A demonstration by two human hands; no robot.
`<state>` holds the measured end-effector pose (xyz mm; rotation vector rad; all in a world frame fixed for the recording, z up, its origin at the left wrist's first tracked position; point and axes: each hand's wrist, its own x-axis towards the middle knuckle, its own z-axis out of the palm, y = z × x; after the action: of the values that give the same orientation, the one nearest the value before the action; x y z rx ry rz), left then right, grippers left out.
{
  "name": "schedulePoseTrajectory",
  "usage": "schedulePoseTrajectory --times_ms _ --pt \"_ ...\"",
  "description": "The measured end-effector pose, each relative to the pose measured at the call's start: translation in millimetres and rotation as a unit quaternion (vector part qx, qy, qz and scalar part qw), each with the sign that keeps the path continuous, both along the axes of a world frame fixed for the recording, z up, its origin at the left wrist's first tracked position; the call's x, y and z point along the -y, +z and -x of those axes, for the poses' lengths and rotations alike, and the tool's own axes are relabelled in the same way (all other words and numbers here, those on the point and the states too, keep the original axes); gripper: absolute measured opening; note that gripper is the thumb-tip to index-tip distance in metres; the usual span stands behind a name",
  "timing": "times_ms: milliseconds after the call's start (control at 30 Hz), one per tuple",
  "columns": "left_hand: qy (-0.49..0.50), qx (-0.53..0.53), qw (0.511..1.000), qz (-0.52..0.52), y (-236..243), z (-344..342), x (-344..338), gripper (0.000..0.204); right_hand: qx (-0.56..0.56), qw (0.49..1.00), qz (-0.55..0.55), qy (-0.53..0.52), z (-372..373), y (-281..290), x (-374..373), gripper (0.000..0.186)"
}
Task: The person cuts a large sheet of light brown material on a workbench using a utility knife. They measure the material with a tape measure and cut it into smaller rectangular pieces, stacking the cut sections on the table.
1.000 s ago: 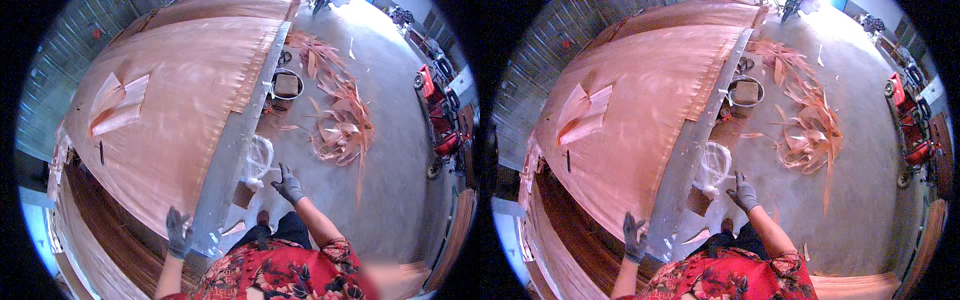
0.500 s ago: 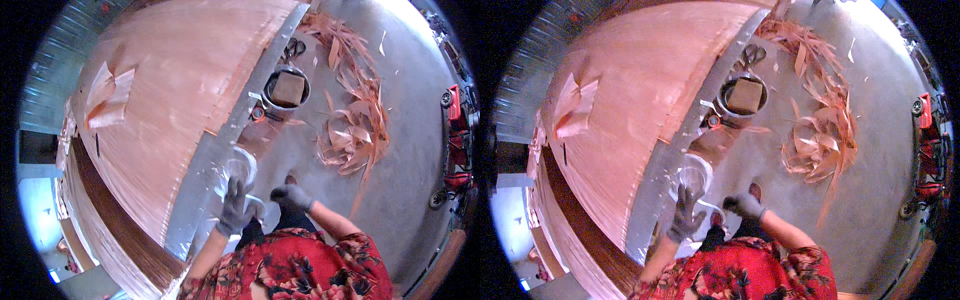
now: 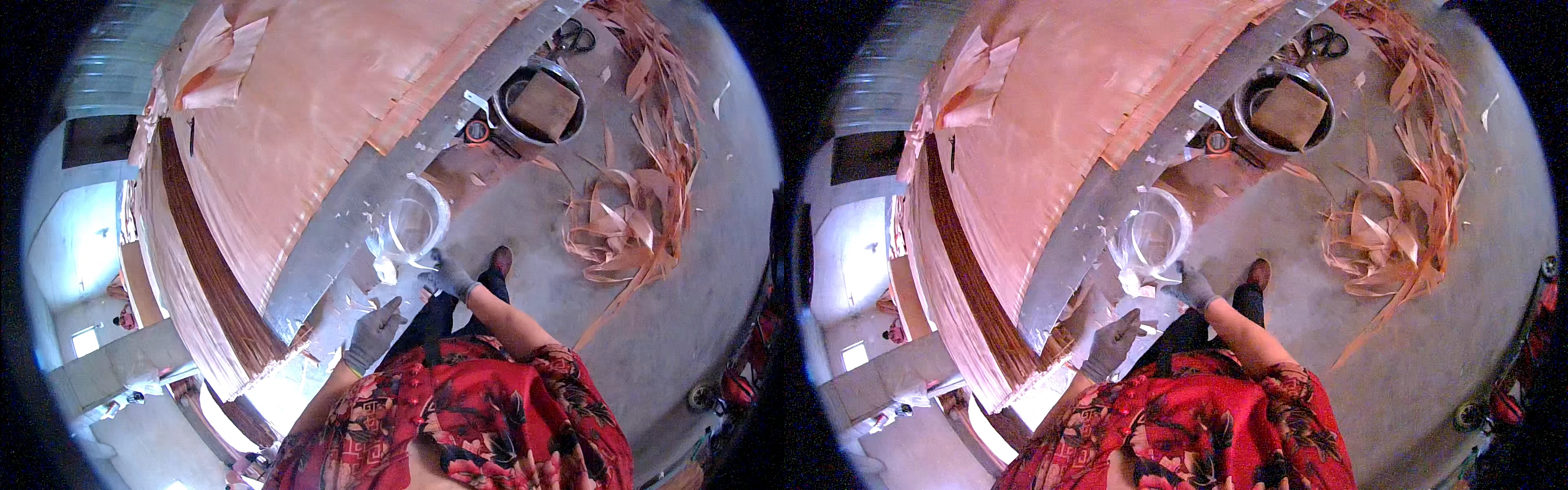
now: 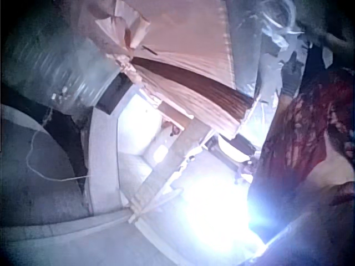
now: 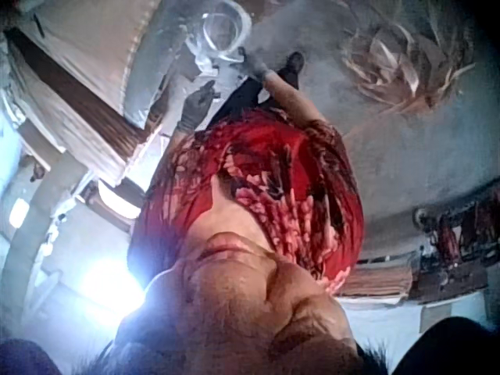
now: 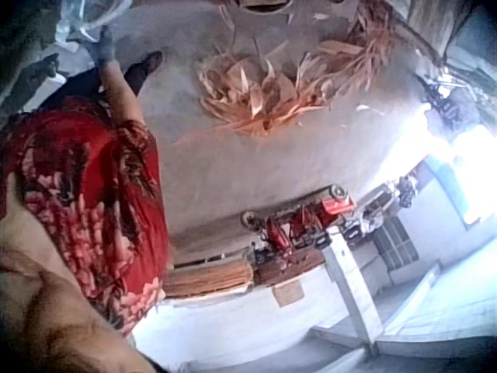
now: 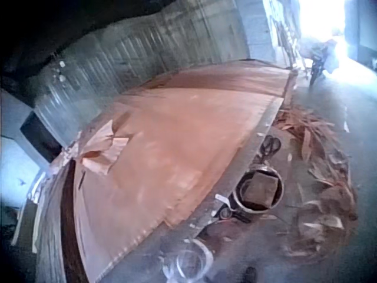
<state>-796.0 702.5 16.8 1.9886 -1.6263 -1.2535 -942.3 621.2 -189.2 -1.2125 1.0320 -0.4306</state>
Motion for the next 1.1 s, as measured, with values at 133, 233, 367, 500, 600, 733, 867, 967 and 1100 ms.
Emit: schedulePoseTrajectory --times_ms 133,233,367,500,600,733,867,967,1100 --pt "-0.049 0.022 0.995 0.087 -4 -11 12 0.038 0.068 0.971 -0.176 0.147 -16 40 -3 0.035" --pt "-0.157 0.024 0.955 0.248 -4 4 47 0.052 0.094 0.981 0.106 0.133 15 58 -18 0.019" --pt "-0.399 0.059 0.882 0.244 4 19 79 0.057 -0.072 0.964 -0.089 0.241 115 181 -2 0.021" --pt "-0.425 0.086 0.860 0.269 -2 9 97 0.052 -0.393 0.915 -0.055 0.064 304 179 -49 0.021" --pt "-0.430 0.101 0.864 0.242 2 13 101 0.032 -0.368 0.859 -0.229 -0.274 323 211 -59 0.030" --pt "-0.463 0.047 0.854 0.233 -7 40 100 0.014 -0.459 0.855 0.214 0.110 189 256 -40 0.072" --pt "-0.362 -0.061 0.868 0.334 -9 62 103 0.010 -0.250 0.944 0.214 0.017 98 210 -31 0.039" --pt "-0.342 -0.038 0.890 0.299 14 51 113 0.019 0.041 0.995 0.002 -0.089 90 201 -15 0.019" --pt "-0.225 -0.085 0.914 0.328 -2 45 128 0.033 0.068 0.986 -0.135 -0.065 95 201 32 0.015"
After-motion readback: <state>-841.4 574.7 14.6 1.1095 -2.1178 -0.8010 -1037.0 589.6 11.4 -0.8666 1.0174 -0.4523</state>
